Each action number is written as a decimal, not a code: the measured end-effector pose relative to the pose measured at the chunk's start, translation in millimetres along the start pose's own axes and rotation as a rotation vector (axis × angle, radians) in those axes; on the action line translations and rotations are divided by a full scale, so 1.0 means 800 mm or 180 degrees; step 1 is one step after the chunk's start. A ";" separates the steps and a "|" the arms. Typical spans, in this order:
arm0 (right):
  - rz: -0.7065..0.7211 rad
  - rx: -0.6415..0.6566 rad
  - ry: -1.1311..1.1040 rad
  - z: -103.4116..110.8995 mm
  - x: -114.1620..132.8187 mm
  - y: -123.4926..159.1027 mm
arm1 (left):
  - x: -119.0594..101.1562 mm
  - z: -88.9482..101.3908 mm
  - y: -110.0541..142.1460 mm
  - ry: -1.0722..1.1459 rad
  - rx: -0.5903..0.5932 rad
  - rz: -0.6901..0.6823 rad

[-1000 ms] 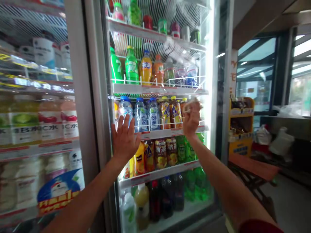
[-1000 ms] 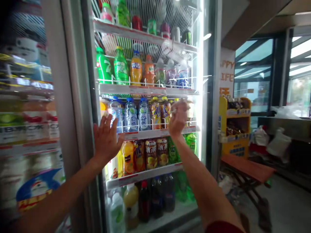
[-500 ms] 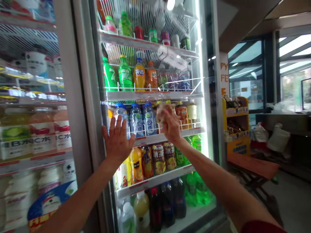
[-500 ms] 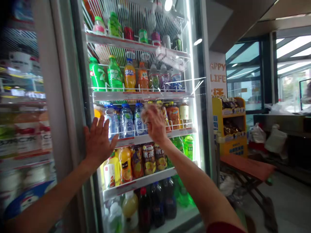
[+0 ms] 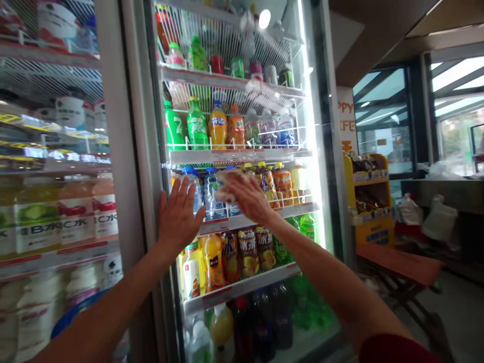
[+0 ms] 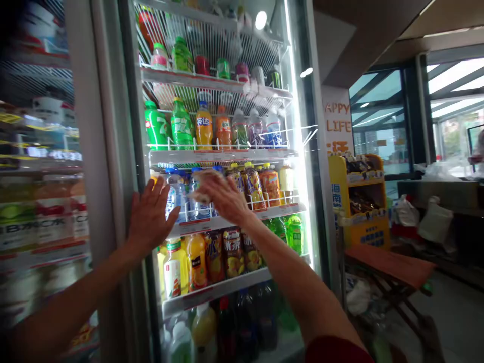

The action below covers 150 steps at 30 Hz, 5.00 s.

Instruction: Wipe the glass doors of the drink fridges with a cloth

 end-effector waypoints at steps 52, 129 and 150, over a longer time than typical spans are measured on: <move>-0.1527 -0.0612 0.0134 0.030 -0.066 0.120 | -0.065 -0.035 0.032 0.0115 0.0233 -0.0399; -0.2339 -0.0006 0.0192 -0.017 0.203 0.400 | -0.057 -0.058 0.393 0.0476 0.1321 -0.0462; -0.2561 -0.0039 0.0417 -0.012 0.188 0.417 | -0.039 -0.037 0.400 0.0530 0.1362 -0.0465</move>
Point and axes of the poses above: each hand's wrist, its own y-axis away from the middle knuckle, its own z-axis out of the back of the hand, x = y × z, the point moved 6 cm from there along -y, towards the middle knuckle, and after that the axes turned 9 degrees about z, right-handed, at the moved point
